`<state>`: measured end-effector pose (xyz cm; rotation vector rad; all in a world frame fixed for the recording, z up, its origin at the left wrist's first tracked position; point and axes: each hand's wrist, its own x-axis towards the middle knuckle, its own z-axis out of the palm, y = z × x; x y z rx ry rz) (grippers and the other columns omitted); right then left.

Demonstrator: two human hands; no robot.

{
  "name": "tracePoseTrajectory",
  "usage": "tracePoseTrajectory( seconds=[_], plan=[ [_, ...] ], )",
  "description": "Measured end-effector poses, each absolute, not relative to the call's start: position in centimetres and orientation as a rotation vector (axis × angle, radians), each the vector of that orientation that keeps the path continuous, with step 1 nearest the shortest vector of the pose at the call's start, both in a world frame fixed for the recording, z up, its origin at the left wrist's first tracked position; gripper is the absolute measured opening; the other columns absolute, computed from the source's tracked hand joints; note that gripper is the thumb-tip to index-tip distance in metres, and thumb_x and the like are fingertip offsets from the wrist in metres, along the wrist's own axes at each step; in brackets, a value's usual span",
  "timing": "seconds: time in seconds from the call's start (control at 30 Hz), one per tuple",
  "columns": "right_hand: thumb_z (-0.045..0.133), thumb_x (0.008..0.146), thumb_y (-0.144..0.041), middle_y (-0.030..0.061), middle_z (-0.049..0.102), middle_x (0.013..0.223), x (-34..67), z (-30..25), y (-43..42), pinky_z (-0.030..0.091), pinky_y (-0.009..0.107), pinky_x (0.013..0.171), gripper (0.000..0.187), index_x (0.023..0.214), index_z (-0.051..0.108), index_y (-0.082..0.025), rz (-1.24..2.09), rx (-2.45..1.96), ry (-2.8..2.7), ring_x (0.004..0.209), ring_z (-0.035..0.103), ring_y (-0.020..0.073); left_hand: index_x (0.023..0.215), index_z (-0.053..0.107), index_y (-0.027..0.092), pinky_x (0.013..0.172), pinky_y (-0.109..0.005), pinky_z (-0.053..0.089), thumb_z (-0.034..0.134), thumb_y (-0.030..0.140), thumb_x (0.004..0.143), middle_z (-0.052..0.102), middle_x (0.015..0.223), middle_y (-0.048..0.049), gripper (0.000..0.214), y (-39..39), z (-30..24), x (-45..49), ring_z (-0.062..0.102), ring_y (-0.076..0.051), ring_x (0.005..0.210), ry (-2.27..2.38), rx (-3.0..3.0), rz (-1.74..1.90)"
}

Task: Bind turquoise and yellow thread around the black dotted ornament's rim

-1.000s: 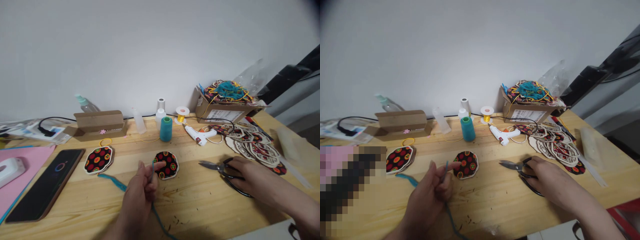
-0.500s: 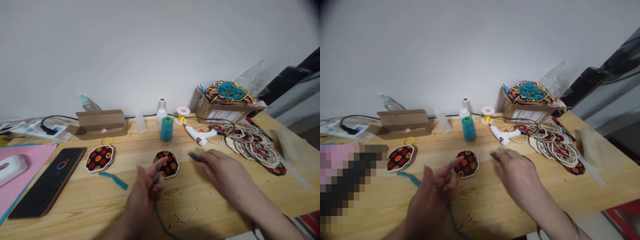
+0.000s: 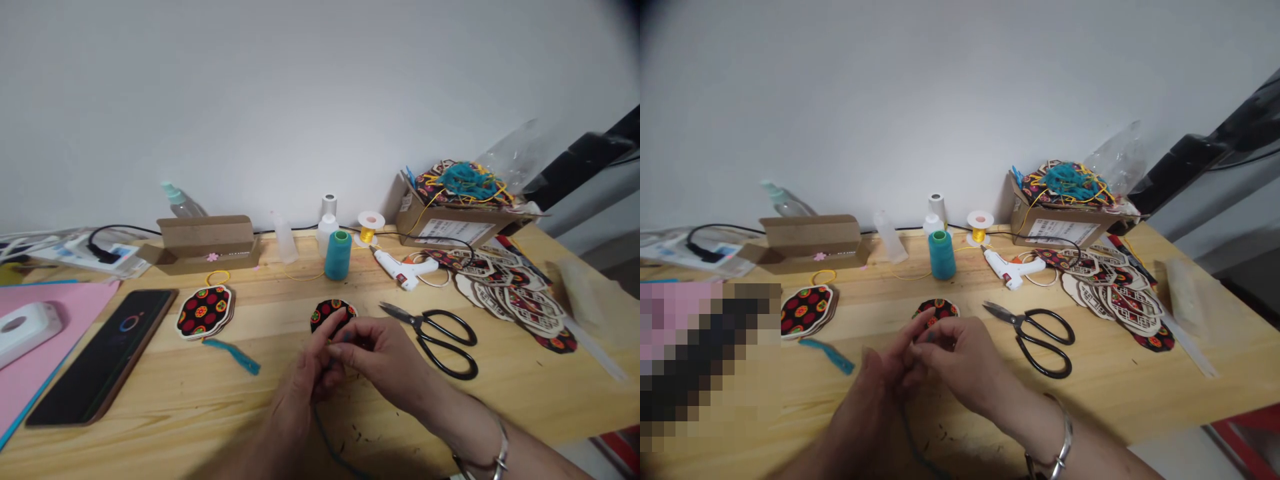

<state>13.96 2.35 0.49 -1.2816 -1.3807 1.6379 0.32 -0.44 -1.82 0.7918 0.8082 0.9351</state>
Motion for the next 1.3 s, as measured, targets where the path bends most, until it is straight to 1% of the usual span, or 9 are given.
tracePoseTrajectory(
  seconds=[0.13,0.2,0.3,0.53,0.7,0.83,0.93,1.1,1.3],
  plan=[
    [0.058,0.074,-0.016,-0.0022,0.063,0.064,14.3,0.6,2.4,0.043,0.023,0.061,0.01,0.066,0.064,-0.018,1.409,-1.295,-1.511,0.062,0.057,0.0113,0.121,0.055,0.022,0.052,-0.025,0.03,0.045,0.058,0.077,0.057,0.074,-0.0036,0.058,-0.2,-2.0,0.6,0.038,-0.012,0.055,0.91,0.677,0.975],
    [0.059,0.073,-0.013,-0.0028,0.062,0.064,14.5,0.8,2.4,0.042,0.022,0.061,0.012,0.063,0.064,-0.018,1.267,-1.309,-1.574,0.064,0.056,0.0106,0.117,0.057,0.021,0.049,-0.024,0.027,0.048,0.048,0.08,0.051,0.063,-0.0006,0.046,-0.1,-2.0,0.6,0.038,-0.013,0.054,0.95,0.693,0.943],
    [0.06,0.074,-0.012,-0.0028,0.061,0.066,14.8,0.9,2.4,0.041,0.021,0.062,0.011,0.067,0.065,-0.019,1.101,-1.33,-1.65,0.065,0.055,0.01,0.113,0.058,0.019,0.046,-0.022,0.023,0.052,0.036,0.081,0.044,0.056,0.0036,0.037,0.0,-1.8,0.6,0.035,-0.011,0.051,0.969,0.767,0.875],
    [0.059,0.077,-0.014,-0.0018,0.057,0.069,15.3,0.7,2.5,0.039,0.023,0.063,0.01,0.068,0.062,-0.018,0.928,-1.339,-1.821,0.067,0.053,0.0105,0.099,0.061,0.017,0.047,-0.022,0.024,0.051,0.033,0.082,0.042,0.054,0.0053,0.025,0.1,-1.0,0.8,0.034,-0.011,0.05,1.066,0.938,0.834],
    [0.056,0.079,-0.013,-0.002,0.055,0.069,15.3,0.8,2.4,0.037,0.023,0.061,0.013,0.067,0.058,-0.017,0.913,-1.324,-1.91,0.068,0.051,0.0106,0.079,0.063,0.018,0.048,-0.023,0.025,0.053,0.03,0.08,0.042,0.054,0.0047,0.016,0.1,-0.7,0.7,0.035,-0.012,0.051,1.149,1.052,0.814],
    [0.053,0.081,-0.014,-0.0014,0.056,0.071,15.5,0.8,2.6,0.037,0.024,0.062,0.014,0.068,0.057,-0.018,0.886,-1.316,-1.96,0.069,0.051,0.0114,0.068,0.061,0.018,0.049,-0.023,0.025,0.055,0.03,0.079,0.043,0.053,0.0039,0.018,0.1,-0.5,0.6,0.036,-0.012,0.051,1.164,1.055,0.828],
    [0.053,0.082,-0.019,-0.0006,0.055,0.071,16.0,1.2,3.5,0.038,0.025,0.062,0.013,0.07,0.057,-0.018,0.769,-1.347,-1.976,0.069,0.051,0.0121,0.069,0.061,0.017,0.047,-0.022,0.024,0.056,0.03,0.078,0.042,0.05,0.0047,0.017,0.2,-0.6,0.6,0.034,-0.01,0.049,1.144,0.978,0.866],
    [0.051,0.083,-0.019,0.0022,0.056,0.076,16.4,2.3,5.7,0.038,0.027,0.065,0.012,0.073,0.059,-0.018,0.453,-1.36,-2.057,0.072,0.05,0.0143,0.069,0.061,0.016,0.041,-0.019,0.017,0.061,0.03,0.074,0.039,0.044,0.0069,0.015,0.8,-1.0,0.5,0.027,-0.006,0.041,1.125,0.617,1.031],
    [0.049,0.084,-0.018,0.0058,0.056,0.081,15.7,0.5,6.6,0.037,0.032,0.073,0.014,0.078,0.062,-0.016,0.237,-1.139,-2.428,0.084,0.046,0.0187,0.072,0.058,0.015,0.037,-0.017,0.015,0.06,0.026,0.076,0.039,0.044,0.0081,0.012,1.2,-1.2,0.3,0.023,-0.004,0.038,1.072,0.451,1.13]
  ],
)
